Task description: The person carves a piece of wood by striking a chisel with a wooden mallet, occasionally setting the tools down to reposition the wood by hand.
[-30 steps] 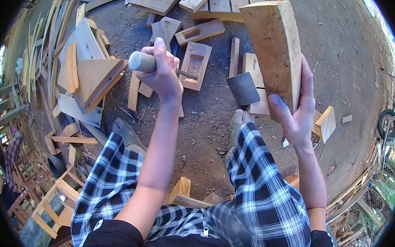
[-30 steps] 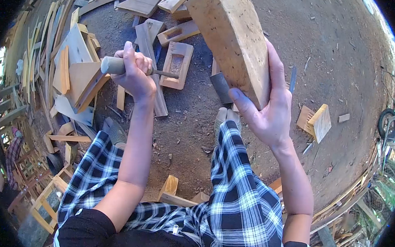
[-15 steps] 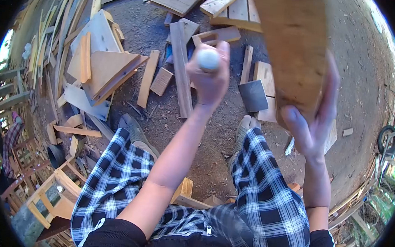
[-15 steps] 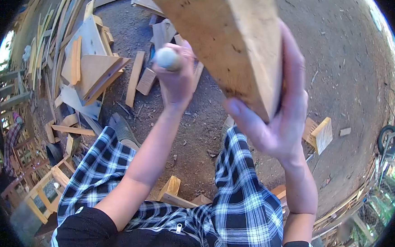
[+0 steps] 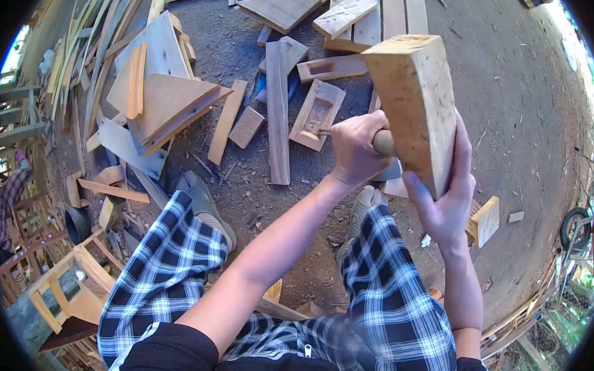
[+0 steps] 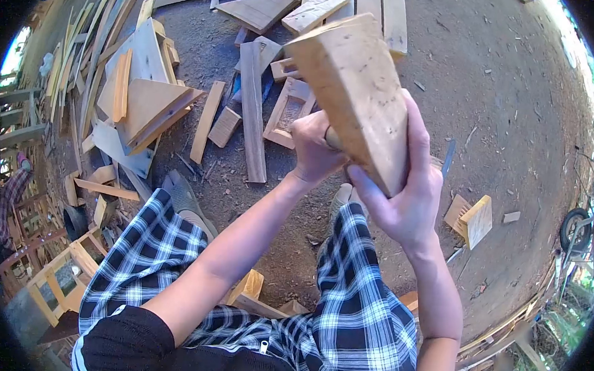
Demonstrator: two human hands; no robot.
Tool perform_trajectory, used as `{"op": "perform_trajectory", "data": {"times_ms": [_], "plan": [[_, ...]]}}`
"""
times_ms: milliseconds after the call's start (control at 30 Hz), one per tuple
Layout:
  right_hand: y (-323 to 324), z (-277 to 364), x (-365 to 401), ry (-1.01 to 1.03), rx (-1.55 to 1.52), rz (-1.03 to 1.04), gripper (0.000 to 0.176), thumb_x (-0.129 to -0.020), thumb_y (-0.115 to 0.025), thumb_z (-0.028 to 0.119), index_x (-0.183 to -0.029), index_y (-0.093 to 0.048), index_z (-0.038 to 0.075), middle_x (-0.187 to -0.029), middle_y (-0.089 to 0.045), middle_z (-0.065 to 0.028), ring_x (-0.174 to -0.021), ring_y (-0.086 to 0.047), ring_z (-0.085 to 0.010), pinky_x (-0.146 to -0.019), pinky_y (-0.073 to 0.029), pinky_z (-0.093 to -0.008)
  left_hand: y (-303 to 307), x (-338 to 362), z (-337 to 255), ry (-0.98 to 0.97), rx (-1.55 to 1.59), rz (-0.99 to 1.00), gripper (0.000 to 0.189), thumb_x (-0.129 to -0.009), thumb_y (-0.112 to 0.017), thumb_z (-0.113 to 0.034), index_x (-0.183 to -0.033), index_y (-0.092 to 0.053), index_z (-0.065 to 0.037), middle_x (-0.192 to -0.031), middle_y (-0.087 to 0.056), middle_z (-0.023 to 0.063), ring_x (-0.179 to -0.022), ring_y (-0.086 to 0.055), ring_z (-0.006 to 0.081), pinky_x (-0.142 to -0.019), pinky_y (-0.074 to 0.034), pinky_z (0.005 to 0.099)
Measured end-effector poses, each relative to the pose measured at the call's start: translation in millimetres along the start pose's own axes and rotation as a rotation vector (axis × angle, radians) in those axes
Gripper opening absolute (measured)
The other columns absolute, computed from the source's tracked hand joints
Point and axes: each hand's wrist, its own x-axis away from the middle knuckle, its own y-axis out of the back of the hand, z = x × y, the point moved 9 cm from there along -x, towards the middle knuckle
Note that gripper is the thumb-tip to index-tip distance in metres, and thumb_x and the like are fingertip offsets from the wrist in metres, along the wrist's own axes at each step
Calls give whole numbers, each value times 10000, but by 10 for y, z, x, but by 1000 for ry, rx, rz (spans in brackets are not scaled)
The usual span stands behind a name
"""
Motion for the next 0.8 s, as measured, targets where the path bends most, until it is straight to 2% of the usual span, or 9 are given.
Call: {"op": "perform_trajectory", "data": {"times_ms": [67, 133, 200, 233, 267, 333, 667, 767, 800], "plan": [[32, -210, 68, -145, -173, -75, 844, -755, -710, 278, -1437, -277, 34, -1301, -524, -217, -1131, -587, -317, -935, -482, -420, 93, 14, 147, 163, 75, -15, 232, -791, -735, -135, -674, -546, -72, -537, -555, 77, -436, -569, 181, -431, -423, 289], [44, -295, 124, -180, -258, -132, 830, -768, -698, 317, -1436, -284, 52, -1273, -536, -216, -1114, -591, -314, -931, -482, -424, 428, -62, 345, 256, 118, -216, 191, -803, -725, -88, -694, -569, -70, -564, -558, -7, -491, -549, 65, -429, -409, 252], [15, -425, 182, -360, -287, -92, 783, -794, -647, 369, -1429, -313, 56, -1335, -437, -164, -1242, -448, -277, -1034, -361, -421, 791, -41, 716, 542, 291, -439, 176, -856, -675, -106, -728, -558, -74, -607, -519, -30, -480, -478, 33, -403, -363, 213], [23, -461, 186, -353, -255, -95, 792, -794, -648, 390, -1430, -310, 60, -1333, -438, -169, -1233, -457, -277, -1025, -371, -425, 919, -37, 804, 665, 383, -549, 218, -885, -648, -122, -714, -515, -90, -578, -467, -52, -446, -425, 17, -383, -332, 201], [14, -513, 201, -362, -257, -103, 792, -794, -648, 390, -1430, -310, 60, -1333, -438, -169, -1233, -457, -277, -1025, -371, -425, 982, -134, 769, 629, 441, -560, 257, -899, -612, -91, -718, -439, -150, -508, -388, -77, -374, -299, 8, -369, -296, 184], [8, -496, 200, -268, -211, -114, 818, -781, -666, 403, -1434, -293, 84, -1224, -549, -218, -1085, -592, -313, -925, -479, -446, 1080, -193, 732, 574, 450, -538, 289, -913, -598, -118, -686, -424, -158, -500, -378, -70, -381, -288, 12, -374, -273, 196], [-122, -485, 218, -245, -249, -73, 819, -797, -665, 410, -1441, -283, 78, -1231, -544, -225, -1098, -585, -317, -945, -470, -448, 858, -130, 760, 561, 510, -491, 304, -906, -627, -142, -680, -423, -116, -514, -401, -66, -396, -330, 1, -375, -266, 176], [-123, -443, 208, -220, -238, -68, 819, -798, -665, 414, -1441, -283, 79, -1232, -545, -227, -1093, -591, -319, -938, -475, -450, 814, -140, 711, 552, 478, -450, 281, -905, -627, -137, -685, -457, -102, -518, -434, -56, -413, -380, 5, -388, -306, 179], [-136, -441, 210, -273, -266, -48, 812, -792, -651, 396, -1440, -287, 69, -1281, -493, -210, -1148, -542, -309, -969, -442, -444, 801, -150, 688, 549, 459, -434, 270, -905, -627, -137, -688, -471, -96, -520, -447, -52, -419, -398, 7, -391, -319, 180]]}}
